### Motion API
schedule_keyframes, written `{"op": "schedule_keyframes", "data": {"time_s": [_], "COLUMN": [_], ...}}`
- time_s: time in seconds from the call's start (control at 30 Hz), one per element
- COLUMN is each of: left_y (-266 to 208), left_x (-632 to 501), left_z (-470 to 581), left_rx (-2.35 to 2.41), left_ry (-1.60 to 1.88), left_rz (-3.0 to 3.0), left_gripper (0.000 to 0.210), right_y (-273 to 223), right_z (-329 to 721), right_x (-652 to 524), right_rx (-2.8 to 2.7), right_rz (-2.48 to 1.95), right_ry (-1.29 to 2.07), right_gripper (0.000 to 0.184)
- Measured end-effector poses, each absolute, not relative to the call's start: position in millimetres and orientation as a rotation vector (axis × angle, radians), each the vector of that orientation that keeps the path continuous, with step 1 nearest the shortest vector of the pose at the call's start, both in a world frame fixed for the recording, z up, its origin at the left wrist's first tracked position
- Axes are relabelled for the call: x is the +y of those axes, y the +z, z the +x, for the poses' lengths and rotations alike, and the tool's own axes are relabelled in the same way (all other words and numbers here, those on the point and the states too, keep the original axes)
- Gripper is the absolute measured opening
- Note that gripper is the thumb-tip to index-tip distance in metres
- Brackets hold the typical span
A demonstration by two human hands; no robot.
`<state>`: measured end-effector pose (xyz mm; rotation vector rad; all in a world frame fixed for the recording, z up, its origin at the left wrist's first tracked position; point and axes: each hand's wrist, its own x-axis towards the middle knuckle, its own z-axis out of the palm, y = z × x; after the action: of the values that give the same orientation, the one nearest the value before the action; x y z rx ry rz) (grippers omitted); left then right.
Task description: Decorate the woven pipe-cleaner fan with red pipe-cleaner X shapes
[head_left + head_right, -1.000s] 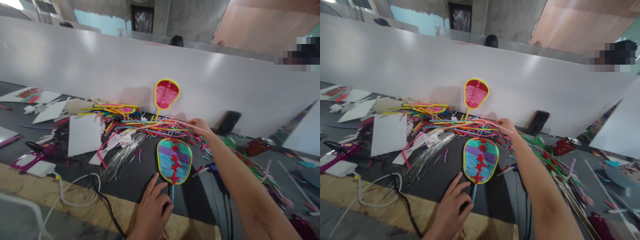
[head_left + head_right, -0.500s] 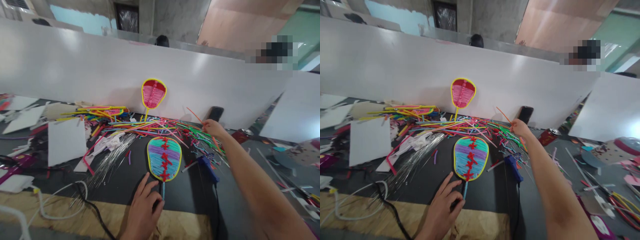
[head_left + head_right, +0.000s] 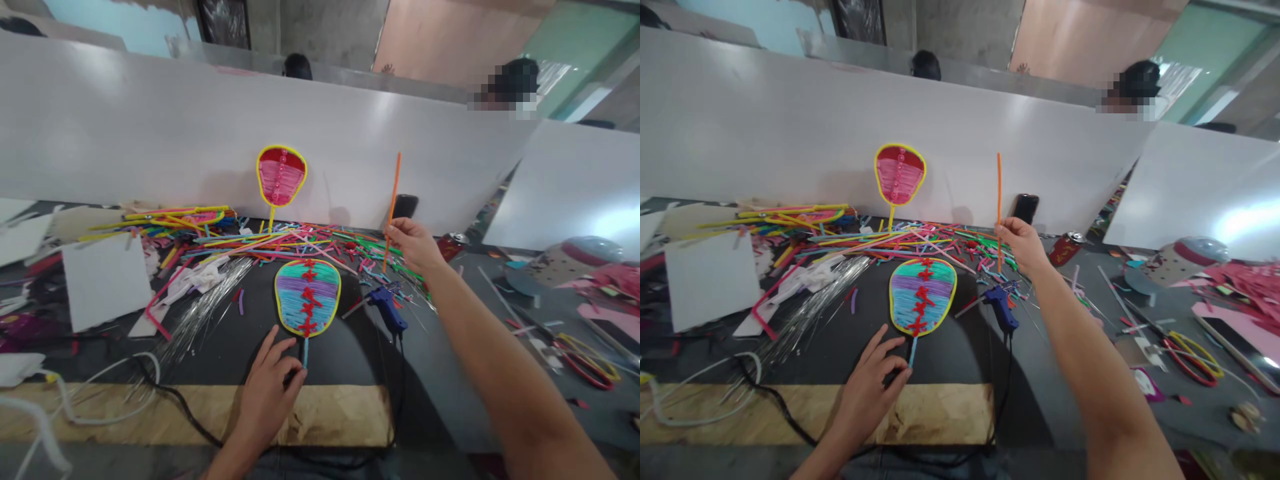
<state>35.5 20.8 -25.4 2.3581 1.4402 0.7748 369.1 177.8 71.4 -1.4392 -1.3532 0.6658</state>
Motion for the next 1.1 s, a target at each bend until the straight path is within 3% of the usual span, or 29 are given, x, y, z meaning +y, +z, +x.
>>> {"op": "schedule_keyframes", "data": {"time_s": [0.17,0.57,0.73,1.1], "left_y": [-27.2,-27.9,-24.4,-29.3], "left_x": [20.1,15.9,14.8,13.1], "left_z": [35.6,36.1,37.5,37.6], "left_rx": [1.441,1.437,1.45,1.443], "left_ry": [0.814,0.809,0.768,0.828], "left_rz": [2.386,2.347,2.271,2.176], "left_gripper": [0.017,0.013,0.013,0.011], "right_y": [72.8,59.8,58.4,16.4], "right_z": [378.8,317.2,273.9,227.2], "right_x": [178.5,201.7,223.6,278.1], "right_rx": [-1.512,-2.059,-2.18,-2.482], "right_rz": [-1.654,-2.132,-2.116,-2.001], "right_ry": [0.285,0.141,0.007,-0.052], "right_gripper": [0.027,0.02,0.036,0.024]}}
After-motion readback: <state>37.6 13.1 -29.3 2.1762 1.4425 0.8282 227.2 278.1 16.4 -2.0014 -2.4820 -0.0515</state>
